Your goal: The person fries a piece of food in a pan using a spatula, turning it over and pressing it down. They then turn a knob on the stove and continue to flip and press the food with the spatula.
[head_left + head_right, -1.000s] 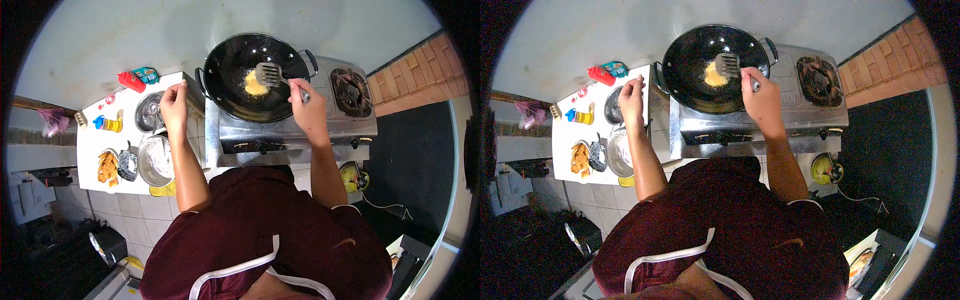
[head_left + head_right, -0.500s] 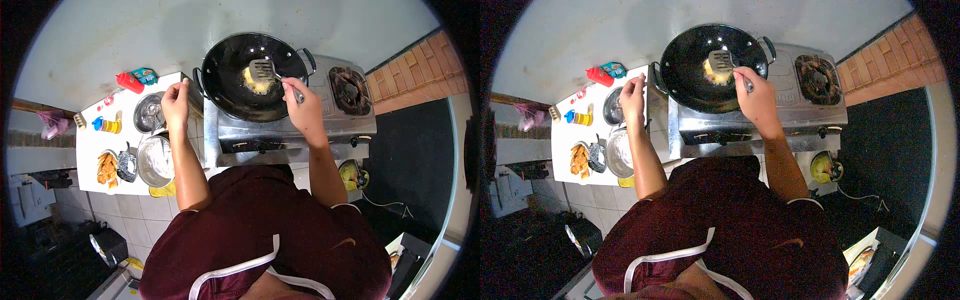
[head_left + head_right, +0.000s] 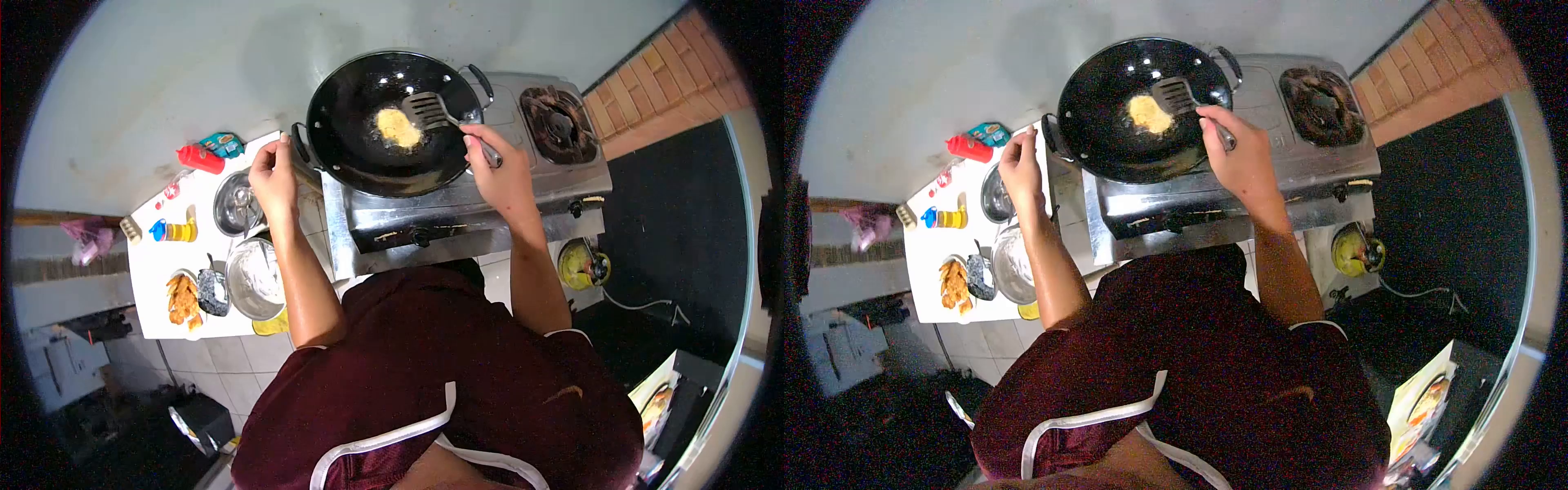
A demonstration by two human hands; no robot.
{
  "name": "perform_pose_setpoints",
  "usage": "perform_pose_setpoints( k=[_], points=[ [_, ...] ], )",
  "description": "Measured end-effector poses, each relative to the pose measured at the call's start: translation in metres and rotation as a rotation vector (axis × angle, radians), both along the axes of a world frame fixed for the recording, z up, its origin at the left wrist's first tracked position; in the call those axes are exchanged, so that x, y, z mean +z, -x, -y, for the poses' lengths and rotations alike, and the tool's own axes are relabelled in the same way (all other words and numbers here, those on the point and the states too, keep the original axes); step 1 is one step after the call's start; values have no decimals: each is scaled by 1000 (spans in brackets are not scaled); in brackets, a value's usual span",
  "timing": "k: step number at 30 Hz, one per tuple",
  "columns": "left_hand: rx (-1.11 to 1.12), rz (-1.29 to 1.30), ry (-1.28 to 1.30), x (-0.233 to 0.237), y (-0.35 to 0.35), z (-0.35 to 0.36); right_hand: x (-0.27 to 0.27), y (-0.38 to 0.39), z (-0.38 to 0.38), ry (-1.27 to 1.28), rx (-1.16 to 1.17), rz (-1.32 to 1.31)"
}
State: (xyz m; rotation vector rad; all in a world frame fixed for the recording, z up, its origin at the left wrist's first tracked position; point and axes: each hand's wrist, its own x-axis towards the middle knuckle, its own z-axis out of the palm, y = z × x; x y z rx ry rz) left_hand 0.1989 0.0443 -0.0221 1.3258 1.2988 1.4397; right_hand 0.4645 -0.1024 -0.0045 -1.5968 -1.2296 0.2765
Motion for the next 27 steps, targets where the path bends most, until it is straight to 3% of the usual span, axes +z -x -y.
perform_pose_setpoints(
  k=[5,9,12,15,16,17,20,27],
  points=[
    [-53,-8,-34,10,-9,1,8,-5,19,-30,58,-54],
    [-135,38,-95,23,-26,-1,9,-10,34,-45,81,57],
    [-183,17,-37,32,-37,1,9,-19,44,149,241,84],
    [-201,-57,-3,34,-47,3,7,-23,51,186,372,-15],
    [-216,-21,-31,33,-51,4,-4,-19,48,2,357,-94],
    [-231,15,-59,33,-54,5,-10,-18,48,1,339,-94],
    [-250,-6,-62,36,-59,5,-24,-20,47,135,179,-294],
    [-332,-5,-54,40,-74,7,-26,-22,57,212,25,-303]
  ],
)
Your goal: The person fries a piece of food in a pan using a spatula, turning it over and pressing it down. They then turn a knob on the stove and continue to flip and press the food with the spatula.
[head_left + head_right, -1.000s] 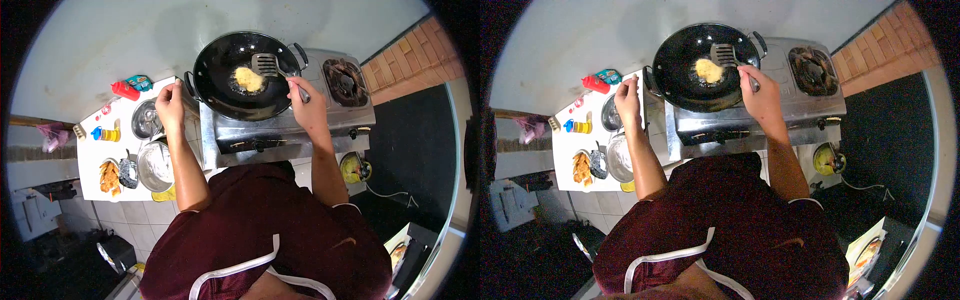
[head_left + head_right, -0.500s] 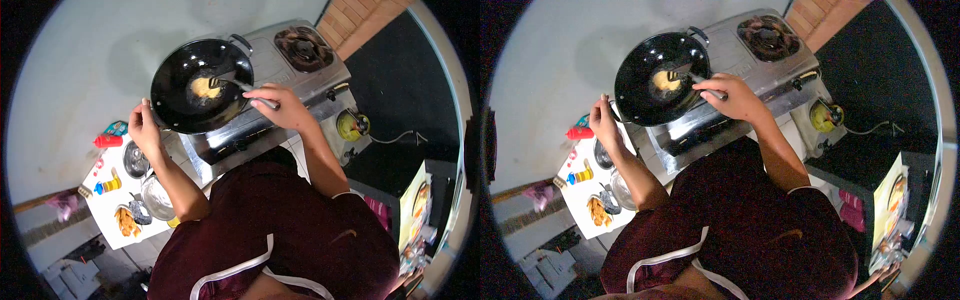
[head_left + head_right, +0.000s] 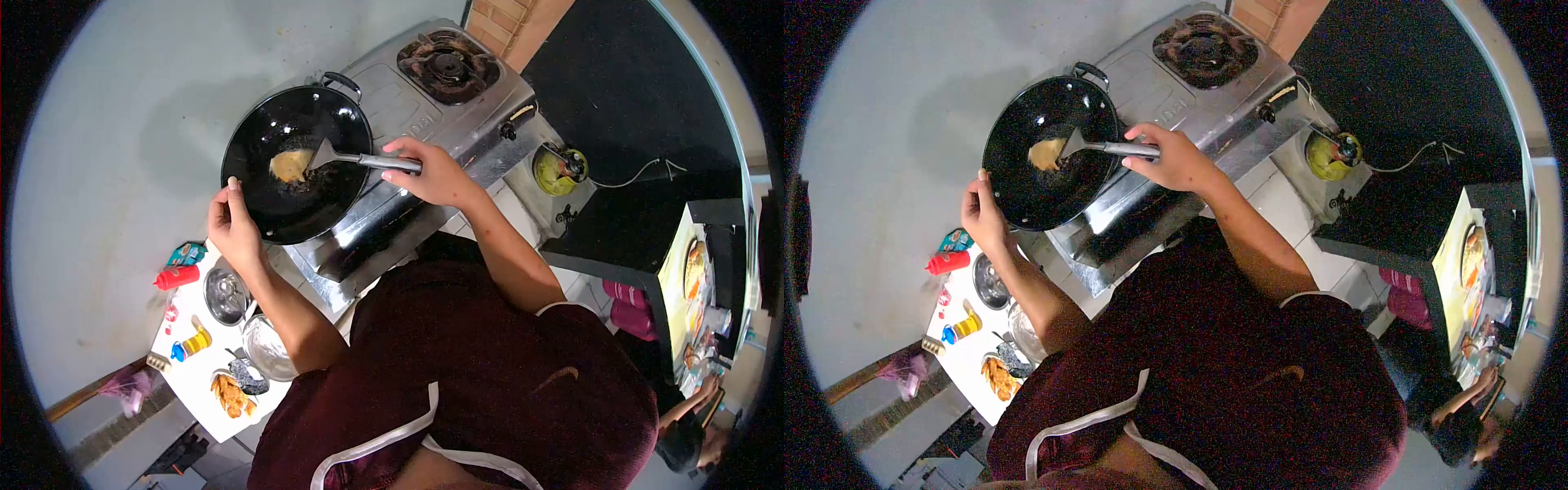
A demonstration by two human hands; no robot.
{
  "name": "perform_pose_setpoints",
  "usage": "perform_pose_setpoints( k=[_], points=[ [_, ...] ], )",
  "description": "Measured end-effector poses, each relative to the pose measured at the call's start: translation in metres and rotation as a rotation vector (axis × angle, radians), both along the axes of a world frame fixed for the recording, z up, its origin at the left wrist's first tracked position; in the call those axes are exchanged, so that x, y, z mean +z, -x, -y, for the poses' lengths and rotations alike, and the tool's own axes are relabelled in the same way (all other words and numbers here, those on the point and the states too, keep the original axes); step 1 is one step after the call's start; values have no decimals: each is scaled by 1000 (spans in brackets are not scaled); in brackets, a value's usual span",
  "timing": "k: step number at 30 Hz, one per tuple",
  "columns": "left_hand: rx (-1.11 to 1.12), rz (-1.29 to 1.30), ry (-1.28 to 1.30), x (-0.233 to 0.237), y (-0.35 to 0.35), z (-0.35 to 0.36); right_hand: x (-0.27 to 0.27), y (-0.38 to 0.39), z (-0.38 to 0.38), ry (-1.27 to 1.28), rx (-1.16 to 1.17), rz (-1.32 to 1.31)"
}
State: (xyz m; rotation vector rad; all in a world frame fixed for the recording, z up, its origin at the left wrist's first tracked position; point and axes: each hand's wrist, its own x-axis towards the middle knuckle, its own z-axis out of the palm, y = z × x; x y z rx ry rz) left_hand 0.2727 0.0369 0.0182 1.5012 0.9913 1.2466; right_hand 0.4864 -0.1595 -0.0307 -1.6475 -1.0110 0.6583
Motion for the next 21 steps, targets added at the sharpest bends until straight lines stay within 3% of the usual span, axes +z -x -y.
perform_pose_setpoints(
  k=[14,21],
  points=[
    [-26,32,42,-7,-3,14,-5,-17,5,135,71,26],
    [100,3,37,-3,11,27,5,-35,1,180,333,31]
  ],
)
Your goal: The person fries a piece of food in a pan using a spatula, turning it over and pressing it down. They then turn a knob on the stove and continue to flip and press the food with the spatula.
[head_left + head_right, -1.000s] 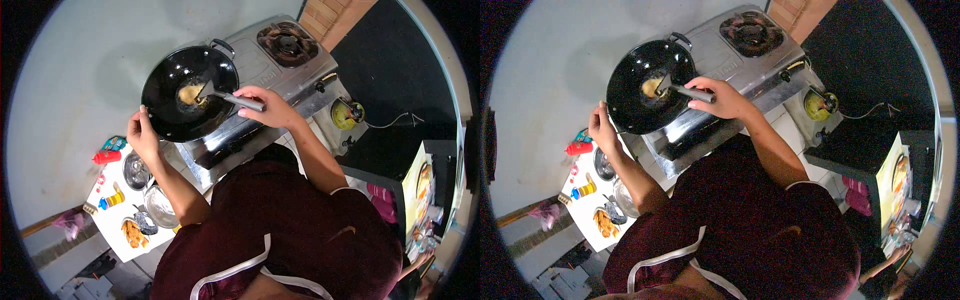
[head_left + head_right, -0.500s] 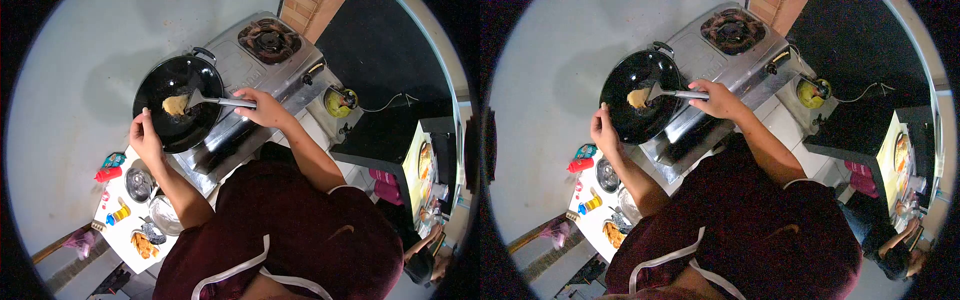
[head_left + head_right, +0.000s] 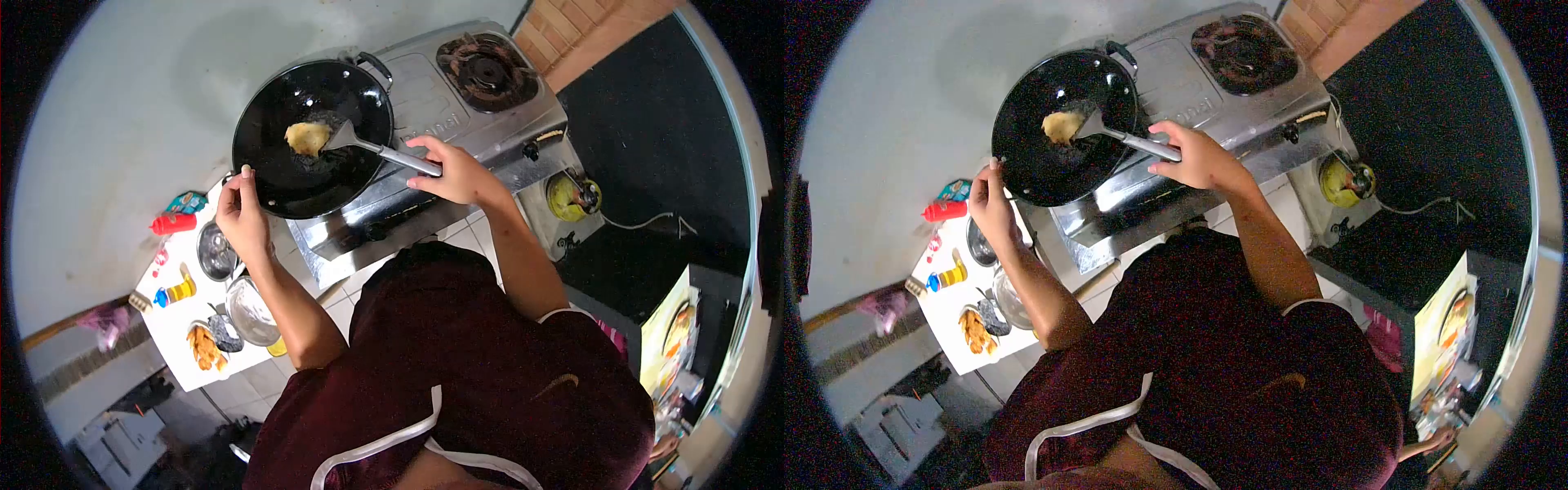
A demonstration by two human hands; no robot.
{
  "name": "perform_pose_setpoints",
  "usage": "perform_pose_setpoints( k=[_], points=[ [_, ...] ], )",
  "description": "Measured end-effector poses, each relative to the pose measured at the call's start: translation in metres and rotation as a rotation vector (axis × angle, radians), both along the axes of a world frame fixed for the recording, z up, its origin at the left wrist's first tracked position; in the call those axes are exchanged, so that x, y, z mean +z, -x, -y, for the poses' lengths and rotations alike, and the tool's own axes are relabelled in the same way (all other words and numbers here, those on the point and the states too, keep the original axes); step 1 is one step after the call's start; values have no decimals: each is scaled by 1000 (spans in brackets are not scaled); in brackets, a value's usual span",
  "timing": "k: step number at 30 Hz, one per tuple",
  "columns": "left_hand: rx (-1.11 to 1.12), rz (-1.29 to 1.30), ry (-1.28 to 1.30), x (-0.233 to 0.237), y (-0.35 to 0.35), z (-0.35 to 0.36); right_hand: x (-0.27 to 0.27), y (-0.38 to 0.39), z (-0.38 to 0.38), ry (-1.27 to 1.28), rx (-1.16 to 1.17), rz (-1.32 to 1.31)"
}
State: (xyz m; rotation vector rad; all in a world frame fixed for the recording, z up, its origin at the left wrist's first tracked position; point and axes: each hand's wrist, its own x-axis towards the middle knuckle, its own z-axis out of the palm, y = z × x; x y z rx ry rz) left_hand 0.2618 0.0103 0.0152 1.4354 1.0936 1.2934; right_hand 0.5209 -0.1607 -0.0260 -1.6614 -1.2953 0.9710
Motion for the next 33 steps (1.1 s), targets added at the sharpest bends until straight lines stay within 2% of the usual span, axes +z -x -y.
perform_pose_setpoints(
  k=[5,7,8,11,12,17,21,23,24,28,30,33],
  points=[
    [73,-41,56,3,15,17,12,1,-8,36,34,-96],
    [117,-38,39,1,19,19,16,-3,-18,-122,42,-29],
    [123,-67,46,3,22,20,15,0,-21,-211,-8,-91],
    [171,-126,52,13,29,19,19,5,-31,-217,-54,-175],
    [166,-57,46,16,26,18,15,9,-39,-319,-68,-215],
    [169,-102,-8,23,41,3,18,27,-55,-326,-189,-229],
    [172,-114,20,24,57,-3,21,43,-60,-398,-244,-141],
    [176,-105,55,22,63,-6,25,47,-63,-544,-276,155],
    [164,-117,41,19,67,-9,23,47,-66,-620,-270,205],
    [160,-151,97,16,72,-19,28,52,-64,-529,-304,209],
    [140,-131,79,14,72,-22,36,55,-62,-316,-319,270],
    [113,-99,36,9,72,-26,33,60,-64,-370,-411,219]
  ],
)
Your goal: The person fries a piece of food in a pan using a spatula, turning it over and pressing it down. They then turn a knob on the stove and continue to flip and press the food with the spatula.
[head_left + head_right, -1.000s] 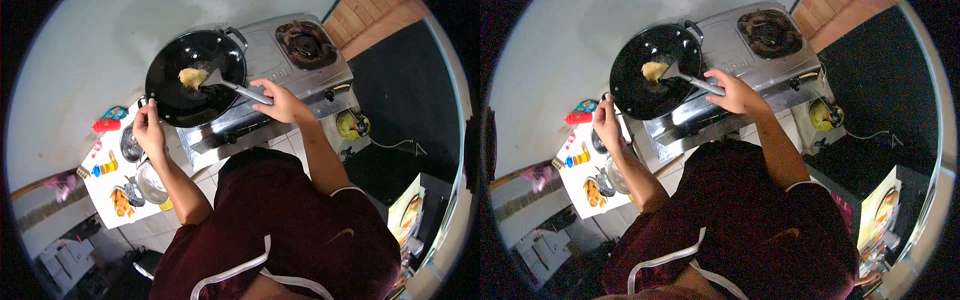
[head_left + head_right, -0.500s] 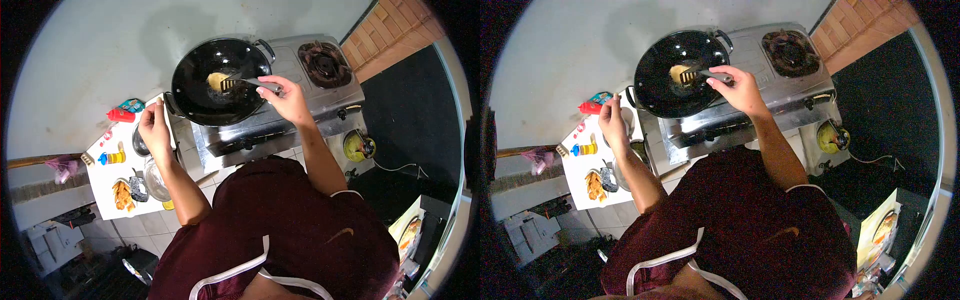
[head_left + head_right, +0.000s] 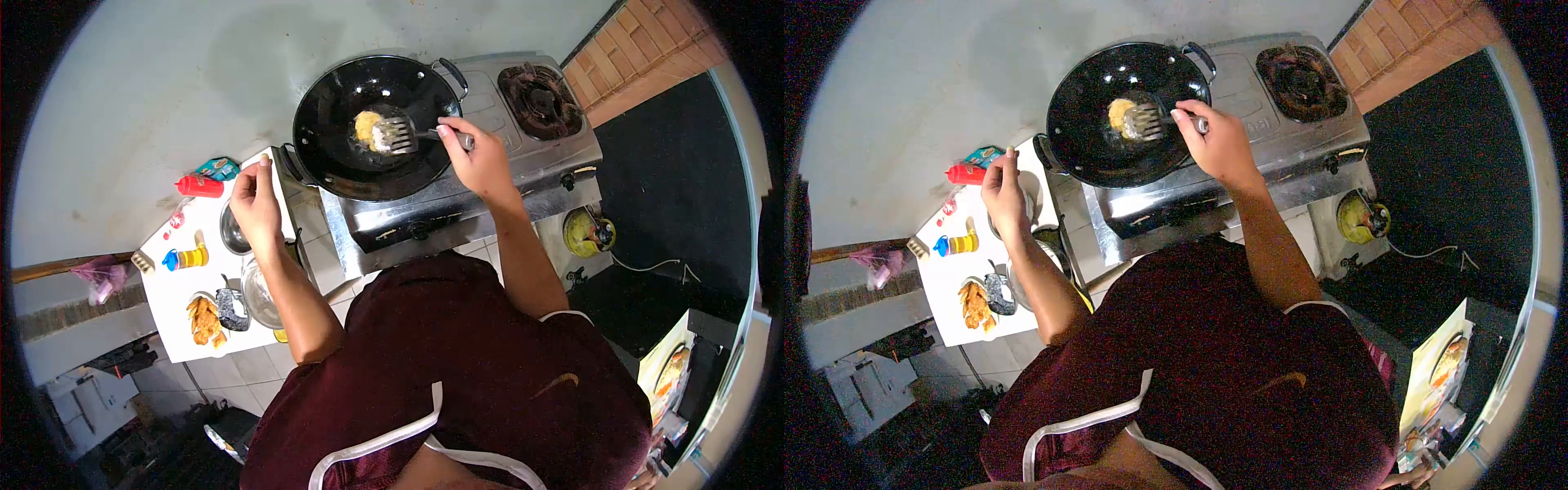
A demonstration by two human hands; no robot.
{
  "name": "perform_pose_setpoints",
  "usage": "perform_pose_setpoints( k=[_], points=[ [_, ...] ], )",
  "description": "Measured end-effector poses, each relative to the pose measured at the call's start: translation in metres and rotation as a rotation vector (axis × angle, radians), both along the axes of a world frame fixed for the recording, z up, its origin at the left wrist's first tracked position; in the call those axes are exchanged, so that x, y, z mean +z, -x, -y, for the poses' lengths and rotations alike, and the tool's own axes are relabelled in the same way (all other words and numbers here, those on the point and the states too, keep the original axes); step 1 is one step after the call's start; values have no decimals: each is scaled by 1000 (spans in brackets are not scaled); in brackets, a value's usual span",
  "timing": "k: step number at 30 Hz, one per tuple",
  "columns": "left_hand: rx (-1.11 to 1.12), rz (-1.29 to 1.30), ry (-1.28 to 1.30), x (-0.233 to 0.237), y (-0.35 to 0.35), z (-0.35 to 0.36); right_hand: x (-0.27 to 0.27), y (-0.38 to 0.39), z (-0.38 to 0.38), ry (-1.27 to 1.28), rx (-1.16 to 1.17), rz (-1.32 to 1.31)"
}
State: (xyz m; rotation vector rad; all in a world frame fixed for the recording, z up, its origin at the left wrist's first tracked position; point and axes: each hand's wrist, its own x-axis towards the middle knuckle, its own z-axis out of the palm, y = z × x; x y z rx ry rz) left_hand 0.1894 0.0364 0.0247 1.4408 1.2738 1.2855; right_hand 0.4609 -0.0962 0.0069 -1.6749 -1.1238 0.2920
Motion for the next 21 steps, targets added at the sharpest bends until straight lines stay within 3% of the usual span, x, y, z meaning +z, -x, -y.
perform_pose_setpoints(
  k=[7,21],
  points=[
    [13,47,-12,-7,6,-4,0,-5,-6,-41,-119,-10],
    [57,26,18,-2,5,7,-24,-5,-34,-4,-107,117]
  ],
)
